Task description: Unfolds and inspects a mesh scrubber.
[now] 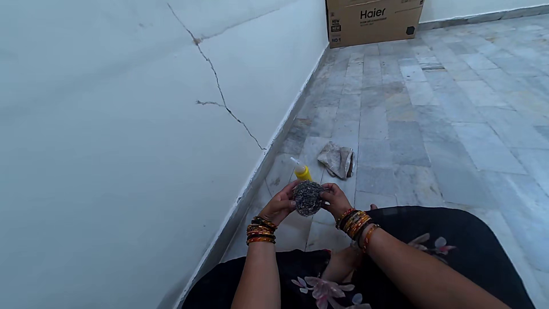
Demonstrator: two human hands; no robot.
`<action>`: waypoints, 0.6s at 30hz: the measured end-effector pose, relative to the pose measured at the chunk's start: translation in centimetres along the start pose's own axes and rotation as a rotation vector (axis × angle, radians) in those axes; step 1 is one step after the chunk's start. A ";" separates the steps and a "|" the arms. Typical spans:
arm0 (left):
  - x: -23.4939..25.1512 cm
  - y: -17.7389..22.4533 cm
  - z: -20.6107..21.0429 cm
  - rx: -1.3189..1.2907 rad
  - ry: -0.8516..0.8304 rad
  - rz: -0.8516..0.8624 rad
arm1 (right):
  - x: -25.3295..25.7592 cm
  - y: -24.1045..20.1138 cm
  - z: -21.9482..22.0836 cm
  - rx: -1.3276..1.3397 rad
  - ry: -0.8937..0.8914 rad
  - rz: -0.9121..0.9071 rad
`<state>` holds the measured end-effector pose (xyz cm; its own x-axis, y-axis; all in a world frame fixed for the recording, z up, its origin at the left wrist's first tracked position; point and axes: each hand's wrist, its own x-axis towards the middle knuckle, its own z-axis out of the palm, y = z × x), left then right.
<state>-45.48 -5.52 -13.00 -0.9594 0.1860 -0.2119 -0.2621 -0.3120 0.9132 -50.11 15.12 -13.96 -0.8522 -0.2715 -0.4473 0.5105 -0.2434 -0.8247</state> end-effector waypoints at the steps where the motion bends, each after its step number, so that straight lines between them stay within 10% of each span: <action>1: 0.0 0.2 0.1 0.012 0.030 0.000 | 0.1 0.0 -0.1 0.001 0.015 -0.008; 10: 1.4 -0.6 2.8 0.376 0.372 0.032 | -0.7 0.6 0.4 -0.074 -0.151 0.014; 18: 1.6 -0.7 3.9 0.502 0.355 0.048 | 0.1 0.9 0.4 -0.215 -0.116 0.033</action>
<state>-46.47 -1.41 -12.63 -0.9676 -0.1659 -0.1904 -0.2196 0.1804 0.9588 -49.69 14.52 -14.63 -0.8102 -0.3843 -0.4426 0.4910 -0.0325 -0.8705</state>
